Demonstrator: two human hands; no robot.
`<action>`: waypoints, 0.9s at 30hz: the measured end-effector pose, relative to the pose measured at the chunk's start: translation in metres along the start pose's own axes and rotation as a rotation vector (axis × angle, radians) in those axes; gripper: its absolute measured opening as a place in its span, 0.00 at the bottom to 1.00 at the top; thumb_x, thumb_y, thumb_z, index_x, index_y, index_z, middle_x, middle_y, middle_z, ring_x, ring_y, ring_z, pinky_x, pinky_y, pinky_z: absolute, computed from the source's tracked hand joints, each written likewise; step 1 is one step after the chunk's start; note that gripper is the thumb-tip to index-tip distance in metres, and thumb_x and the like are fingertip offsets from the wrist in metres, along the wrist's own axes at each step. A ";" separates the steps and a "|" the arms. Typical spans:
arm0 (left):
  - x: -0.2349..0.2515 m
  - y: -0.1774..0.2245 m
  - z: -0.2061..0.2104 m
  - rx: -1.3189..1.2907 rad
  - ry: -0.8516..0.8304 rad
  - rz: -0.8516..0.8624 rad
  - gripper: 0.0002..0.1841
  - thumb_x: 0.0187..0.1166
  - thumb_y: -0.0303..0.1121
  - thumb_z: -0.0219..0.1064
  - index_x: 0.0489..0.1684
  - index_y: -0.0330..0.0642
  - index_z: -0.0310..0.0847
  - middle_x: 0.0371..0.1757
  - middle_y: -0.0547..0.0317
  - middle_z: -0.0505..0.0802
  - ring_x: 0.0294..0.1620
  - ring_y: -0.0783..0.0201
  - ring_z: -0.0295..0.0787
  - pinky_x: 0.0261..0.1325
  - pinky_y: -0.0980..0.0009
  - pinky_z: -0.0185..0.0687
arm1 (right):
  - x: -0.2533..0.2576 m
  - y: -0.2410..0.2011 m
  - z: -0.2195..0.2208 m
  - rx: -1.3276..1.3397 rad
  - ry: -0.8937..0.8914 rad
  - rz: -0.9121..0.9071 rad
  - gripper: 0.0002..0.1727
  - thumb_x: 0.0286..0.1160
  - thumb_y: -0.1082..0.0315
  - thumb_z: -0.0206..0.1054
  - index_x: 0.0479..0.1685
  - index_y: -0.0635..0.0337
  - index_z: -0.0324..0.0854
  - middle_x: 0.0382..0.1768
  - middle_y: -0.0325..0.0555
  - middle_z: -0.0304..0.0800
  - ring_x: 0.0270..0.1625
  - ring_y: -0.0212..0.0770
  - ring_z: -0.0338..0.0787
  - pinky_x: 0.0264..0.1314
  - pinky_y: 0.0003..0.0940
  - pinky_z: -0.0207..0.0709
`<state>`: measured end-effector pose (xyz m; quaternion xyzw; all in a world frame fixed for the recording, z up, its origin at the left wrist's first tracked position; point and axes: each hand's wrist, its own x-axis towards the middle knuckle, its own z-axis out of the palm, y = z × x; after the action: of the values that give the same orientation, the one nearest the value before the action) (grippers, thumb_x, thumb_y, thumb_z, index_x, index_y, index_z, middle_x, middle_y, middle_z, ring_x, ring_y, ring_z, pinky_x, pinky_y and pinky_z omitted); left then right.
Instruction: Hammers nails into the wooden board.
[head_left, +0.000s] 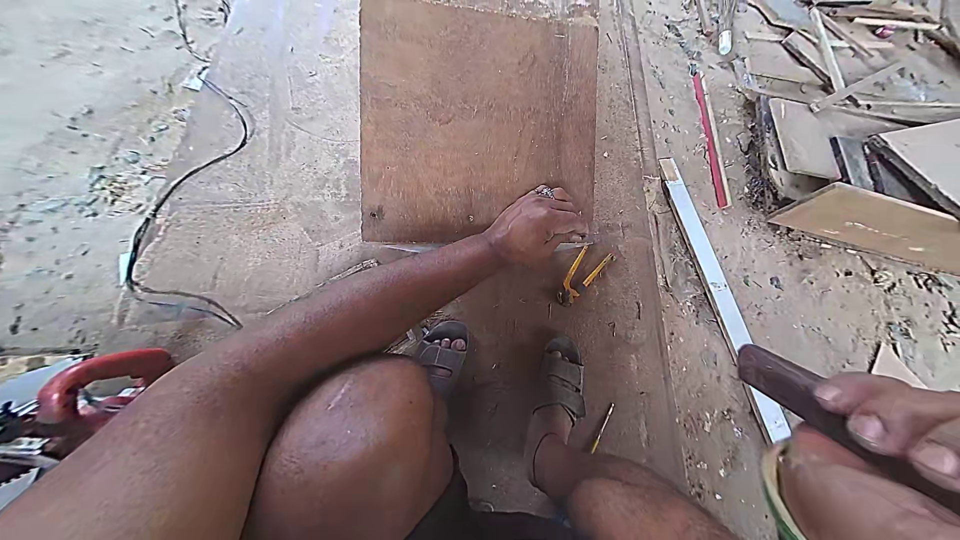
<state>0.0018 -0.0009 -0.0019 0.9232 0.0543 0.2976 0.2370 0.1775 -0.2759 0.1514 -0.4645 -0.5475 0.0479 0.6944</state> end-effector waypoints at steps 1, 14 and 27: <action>-0.001 0.000 0.000 0.003 -0.003 -0.001 0.09 0.83 0.33 0.65 0.42 0.48 0.95 0.45 0.63 0.97 0.61 0.60 0.88 0.69 0.58 0.79 | -0.017 0.010 0.004 -0.046 -0.007 0.038 0.21 0.92 0.44 0.49 0.49 0.45 0.82 0.28 0.30 0.89 0.28 0.32 0.89 0.35 0.29 0.88; 0.000 -0.002 0.000 -0.026 -0.006 -0.027 0.09 0.82 0.32 0.66 0.40 0.46 0.95 0.45 0.62 0.97 0.60 0.61 0.89 0.69 0.59 0.79 | 0.002 -0.009 0.004 -0.183 -0.060 0.045 0.17 0.89 0.44 0.56 0.53 0.45 0.81 0.31 0.28 0.90 0.28 0.28 0.89 0.30 0.25 0.86; 0.003 0.001 -0.003 0.001 -0.058 -0.080 0.09 0.81 0.32 0.67 0.40 0.47 0.95 0.50 0.61 0.96 0.66 0.60 0.87 0.75 0.59 0.76 | -0.055 0.024 0.015 -0.763 -0.244 0.292 0.35 0.89 0.38 0.52 0.53 0.68 0.77 0.21 0.38 0.82 0.19 0.27 0.82 0.19 0.29 0.79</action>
<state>0.0022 0.0003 0.0023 0.9287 0.0843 0.2609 0.2498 0.1539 -0.2850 0.0944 -0.7518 -0.5324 -0.0055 0.3889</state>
